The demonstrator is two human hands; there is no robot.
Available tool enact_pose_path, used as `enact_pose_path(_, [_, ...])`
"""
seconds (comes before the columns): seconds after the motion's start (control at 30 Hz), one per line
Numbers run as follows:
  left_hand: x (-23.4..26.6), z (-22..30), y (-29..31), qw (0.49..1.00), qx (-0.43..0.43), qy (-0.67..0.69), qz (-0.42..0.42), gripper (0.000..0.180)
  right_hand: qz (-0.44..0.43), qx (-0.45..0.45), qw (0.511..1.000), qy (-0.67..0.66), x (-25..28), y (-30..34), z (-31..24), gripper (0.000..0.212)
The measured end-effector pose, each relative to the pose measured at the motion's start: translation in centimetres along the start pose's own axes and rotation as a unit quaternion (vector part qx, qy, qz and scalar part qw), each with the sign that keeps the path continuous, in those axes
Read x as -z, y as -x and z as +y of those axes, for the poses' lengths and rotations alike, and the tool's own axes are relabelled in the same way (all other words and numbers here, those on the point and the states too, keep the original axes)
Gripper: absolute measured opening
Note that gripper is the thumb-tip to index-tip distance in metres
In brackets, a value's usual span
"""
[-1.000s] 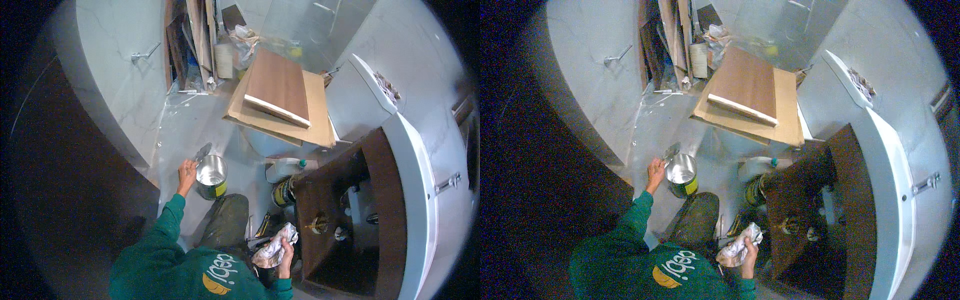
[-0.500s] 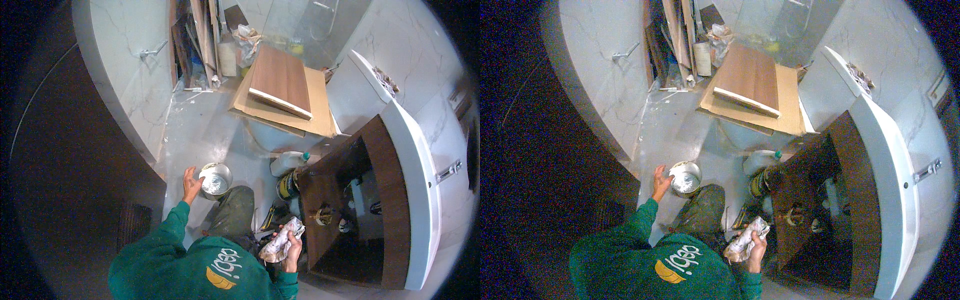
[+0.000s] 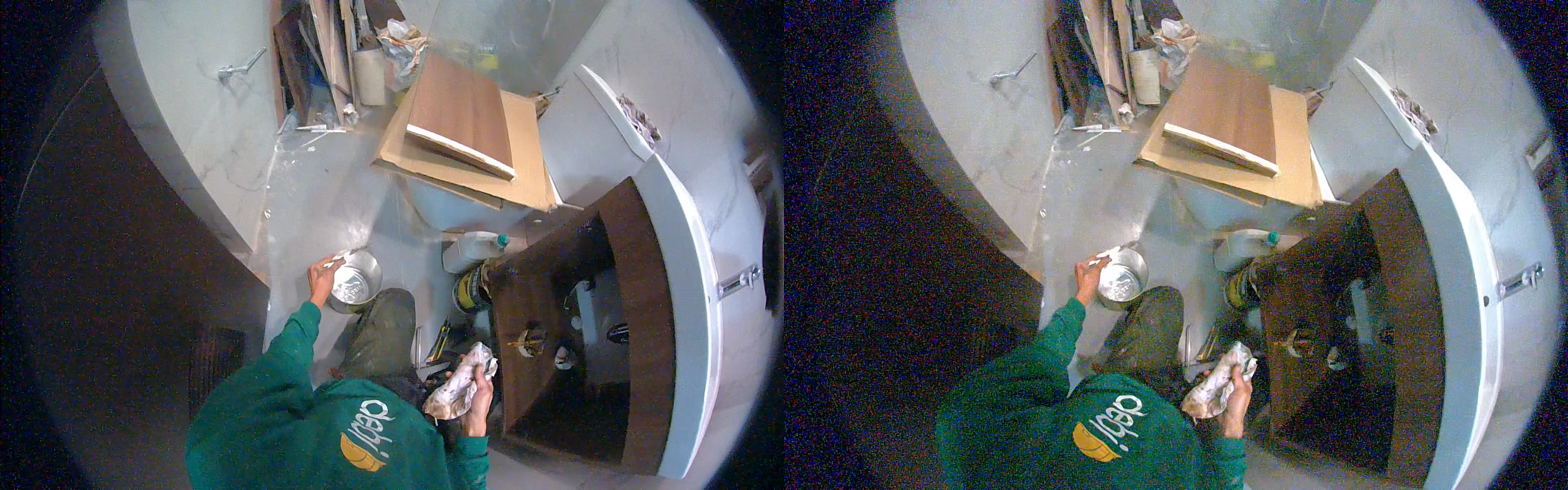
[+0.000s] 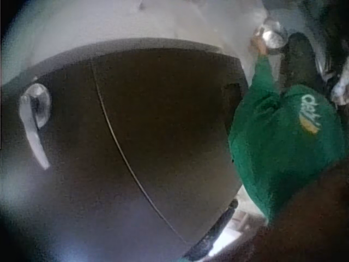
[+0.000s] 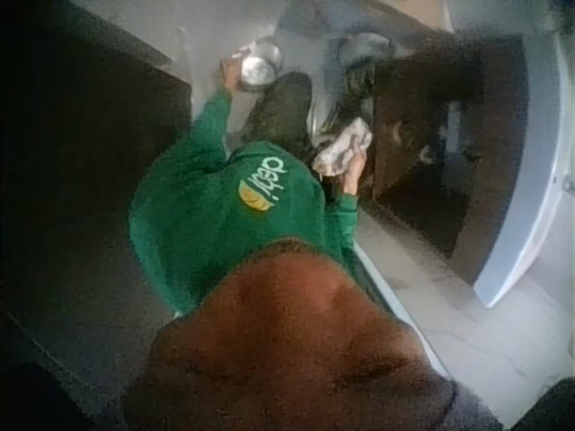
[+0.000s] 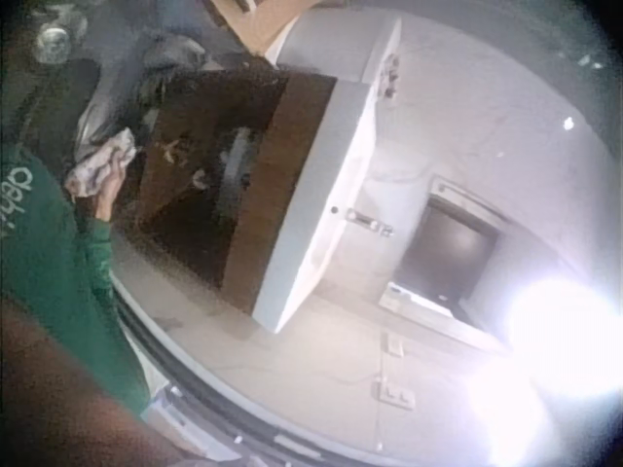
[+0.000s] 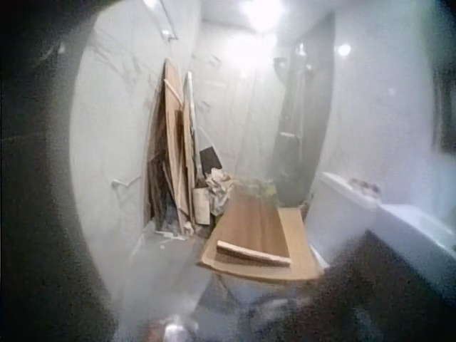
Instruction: The person applies a finish to the edge of a white sink countertop using a small brush and a cloth. They repeatedly dip the brush into a paint can, apply the finish to the edge, and wipe the area with a cloth. The person also pours liquid from a can onto the cloth and continues wiping the sink edge.
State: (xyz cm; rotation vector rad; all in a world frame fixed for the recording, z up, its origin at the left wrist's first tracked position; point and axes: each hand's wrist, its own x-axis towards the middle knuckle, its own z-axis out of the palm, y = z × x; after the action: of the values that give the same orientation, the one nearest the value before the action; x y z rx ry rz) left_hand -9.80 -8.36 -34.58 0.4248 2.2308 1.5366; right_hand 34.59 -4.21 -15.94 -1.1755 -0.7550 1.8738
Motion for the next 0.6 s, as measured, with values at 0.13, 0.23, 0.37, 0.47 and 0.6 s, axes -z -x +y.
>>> enact_pose_path(0.13, [1.0, 5.5, 0.6, 0.997, -0.054, 0.035, 0.036, 0.039, 0.016, -0.033, 0.999, 0.004, 1.2, -0.5, 0.1, 0.043])
enact_pose_path(0.23, [3.0, 11.8, 1.5, 0.971, -0.228, 0.011, 0.065, 0.028, -0.018, -0.044, 0.998, 0.032, 1.4, -1.1, -0.2, 0.041])
enact_pose_path(0.37, [5.8, 20.3, 3.1, 0.927, -0.37, 0.058, 0.008, 0.026, 0.004, 0.003, 0.985, 0.174, -0.8, -1.6, -1.0, 0.039])
enact_pose_path(0.47, [6.4, 25.7, 4.2, 0.88, -0.473, 0.037, 0.017, 0.025, -0.112, 0.01, 0.989, 0.095, -4.0, -1.3, -2.2, 0.035])
enact_pose_path(0.6, [5.6, 30.9, 6.5, 0.859, -0.508, 0.057, -0.035, 0.027, -0.182, 0.021, 0.982, 0.052, -7.7, -0.8, -4.4, 0.036])
